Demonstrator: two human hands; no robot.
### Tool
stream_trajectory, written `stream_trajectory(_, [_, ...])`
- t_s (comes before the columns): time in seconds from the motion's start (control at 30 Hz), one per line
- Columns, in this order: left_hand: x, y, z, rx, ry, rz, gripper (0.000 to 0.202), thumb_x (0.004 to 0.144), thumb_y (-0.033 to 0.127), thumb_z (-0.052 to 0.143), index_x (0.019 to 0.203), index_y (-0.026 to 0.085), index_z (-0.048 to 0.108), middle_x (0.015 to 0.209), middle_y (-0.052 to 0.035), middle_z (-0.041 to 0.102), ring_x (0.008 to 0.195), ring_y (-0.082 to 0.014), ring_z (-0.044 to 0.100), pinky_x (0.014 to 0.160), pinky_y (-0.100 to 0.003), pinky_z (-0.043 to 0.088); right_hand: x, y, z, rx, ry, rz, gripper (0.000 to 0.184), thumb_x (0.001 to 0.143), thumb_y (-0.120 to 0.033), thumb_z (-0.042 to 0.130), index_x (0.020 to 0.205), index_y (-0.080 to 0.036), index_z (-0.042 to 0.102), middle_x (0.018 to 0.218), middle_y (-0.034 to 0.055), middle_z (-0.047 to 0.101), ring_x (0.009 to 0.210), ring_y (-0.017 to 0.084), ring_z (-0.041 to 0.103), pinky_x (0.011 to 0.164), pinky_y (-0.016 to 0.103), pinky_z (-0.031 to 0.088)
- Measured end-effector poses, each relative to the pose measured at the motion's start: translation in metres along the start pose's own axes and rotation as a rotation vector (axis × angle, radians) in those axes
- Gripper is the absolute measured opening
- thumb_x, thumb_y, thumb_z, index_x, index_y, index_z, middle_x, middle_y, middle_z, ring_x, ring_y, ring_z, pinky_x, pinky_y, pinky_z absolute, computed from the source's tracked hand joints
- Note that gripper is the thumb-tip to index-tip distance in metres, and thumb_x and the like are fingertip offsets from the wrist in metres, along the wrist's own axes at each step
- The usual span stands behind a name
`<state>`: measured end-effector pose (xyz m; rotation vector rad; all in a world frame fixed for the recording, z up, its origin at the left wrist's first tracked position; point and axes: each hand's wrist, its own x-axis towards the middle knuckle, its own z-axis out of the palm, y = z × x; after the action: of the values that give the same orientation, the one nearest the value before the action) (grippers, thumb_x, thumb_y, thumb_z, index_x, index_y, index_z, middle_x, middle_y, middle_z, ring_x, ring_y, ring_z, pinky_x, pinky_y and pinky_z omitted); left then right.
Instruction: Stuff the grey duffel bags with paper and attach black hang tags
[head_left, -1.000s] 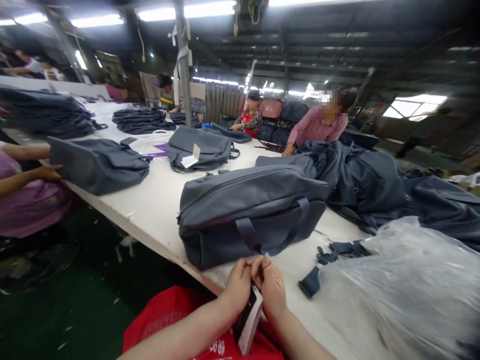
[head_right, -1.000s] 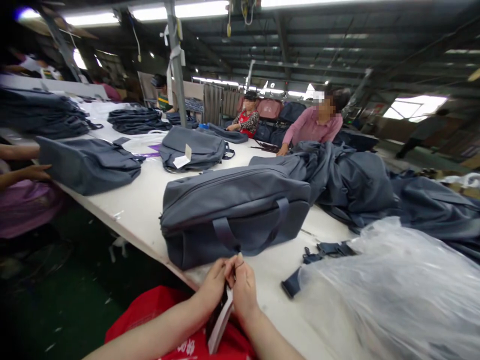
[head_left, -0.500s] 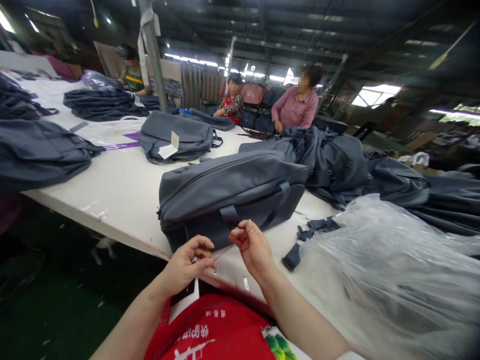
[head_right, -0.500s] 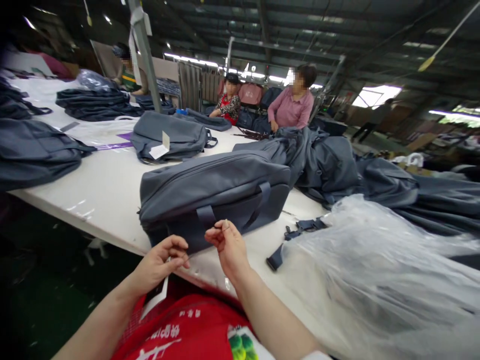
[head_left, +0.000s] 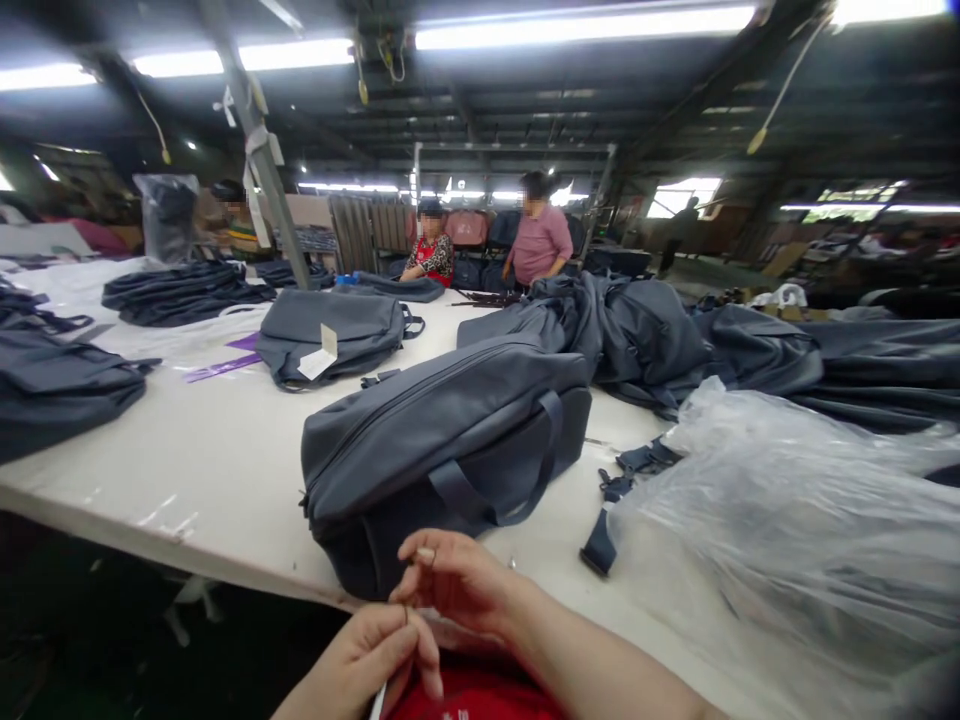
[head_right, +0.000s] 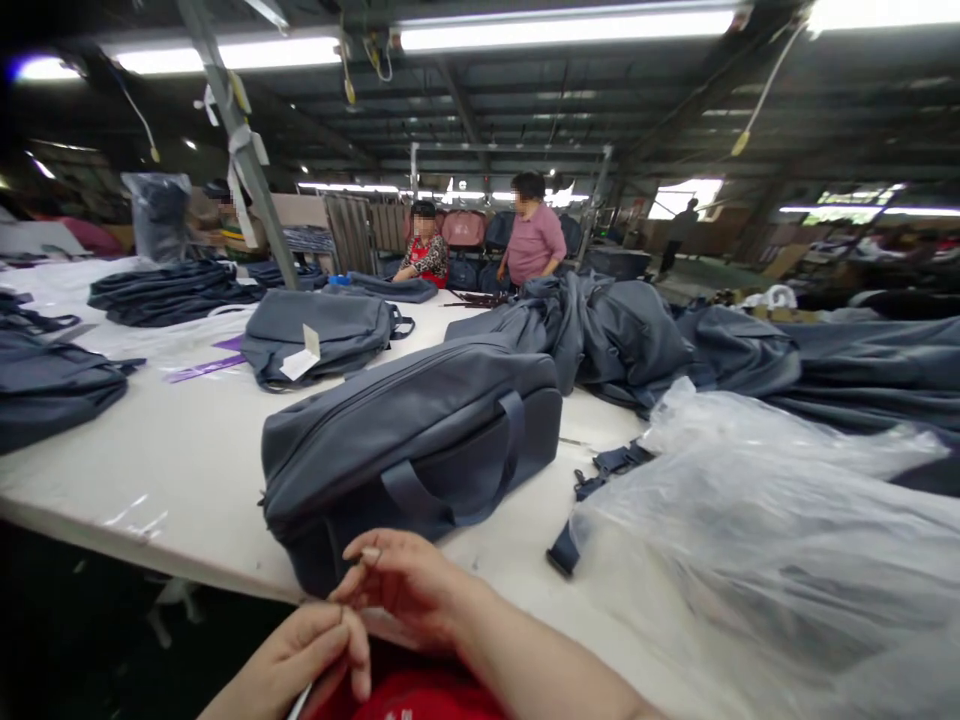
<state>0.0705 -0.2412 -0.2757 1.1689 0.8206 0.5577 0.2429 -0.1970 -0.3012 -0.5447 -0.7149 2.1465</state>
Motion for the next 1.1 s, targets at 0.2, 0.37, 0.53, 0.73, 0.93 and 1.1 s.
stream_trajectory(0.2, [0.001, 0.053, -0.026, 0.731, 0.472, 0.334, 0.039, 0.093, 0.051, 0.041, 0.081, 0.025, 0.068, 0.080, -0.0043, 0.069, 0.073, -0.0203, 0.062, 0.068, -0.029, 0.047, 0.003, -0.045, -0.027, -0.775, 0.657, -0.857, 0.025, 0.078, -0.026, 0.063, 0.102, -0.022, 0.068, 0.099, 0.0082, 0.071, 0.087, 0.022, 0.063, 0.080, 0.036, 0.050])
stream_trajectory(0.37, [0.034, 0.091, -0.022, 1.156, 0.620, 0.499, 0.038, 0.097, 0.037, 0.034, 0.114, 0.022, 0.065, 0.099, -0.0081, 0.072, 0.091, -0.0243, 0.066, 0.084, -0.035, 0.049, 0.004, -0.097, 0.001, -0.859, 0.220, -0.822, 0.040, 0.095, -0.037, 0.046, 0.133, -0.028, 0.054, 0.103, 0.0054, 0.071, 0.073, 0.016, 0.063, 0.072, 0.031, 0.050])
stream_trajectory(0.53, [0.065, 0.114, -0.004, 1.498, 0.534, 0.364, 0.039, 0.093, 0.019, 0.037, 0.125, 0.014, 0.058, 0.103, -0.0149, 0.071, 0.090, -0.0293, 0.068, 0.078, -0.038, 0.051, 0.002, -0.141, 0.037, -1.380, 0.058, -0.822, 0.047, 0.089, -0.018, 0.051, 0.134, -0.029, 0.055, 0.109, 0.0049, 0.065, 0.071, 0.012, 0.059, 0.070, 0.026, 0.050])
stream_trajectory(0.73, [0.077, 0.109, -0.008, 1.616, 0.477, 0.366, 0.018, 0.078, 0.010, 0.056, 0.092, 0.009, 0.067, 0.079, -0.0185, 0.069, 0.075, -0.0336, 0.068, 0.070, -0.040, 0.051, 0.012, -0.161, 0.046, -1.775, -0.279, -0.786, 0.052, 0.081, -0.004, 0.050, 0.123, -0.029, 0.065, 0.131, 0.0054, 0.059, 0.110, 0.020, 0.059, 0.098, 0.036, 0.046])
stream_trajectory(0.93, [0.074, 0.112, -0.004, 1.622, 0.427, 0.375, 0.019, 0.087, 0.012, 0.048, 0.100, 0.010, 0.062, 0.088, -0.0158, 0.069, 0.080, -0.0310, 0.068, 0.072, -0.039, 0.051, 0.025, -0.159, 0.031, -1.825, -0.254, -0.796, 0.033, 0.084, -0.018, 0.060, 0.114, -0.027, 0.070, 0.107, 0.0049, 0.071, 0.095, 0.021, 0.066, 0.088, 0.034, 0.051])
stream_trajectory(1.1, [0.080, 0.109, -0.004, 1.686, 0.459, 0.472, 0.036, 0.085, 0.033, 0.064, 0.112, 0.011, 0.057, 0.096, -0.0130, 0.068, 0.085, -0.0289, 0.068, 0.069, -0.034, 0.049, 0.026, -0.161, 0.015, -1.910, -0.167, -1.010, 0.027, 0.086, -0.026, 0.061, 0.110, -0.025, 0.072, 0.104, 0.0053, 0.073, 0.090, 0.021, 0.068, 0.082, 0.033, 0.054])
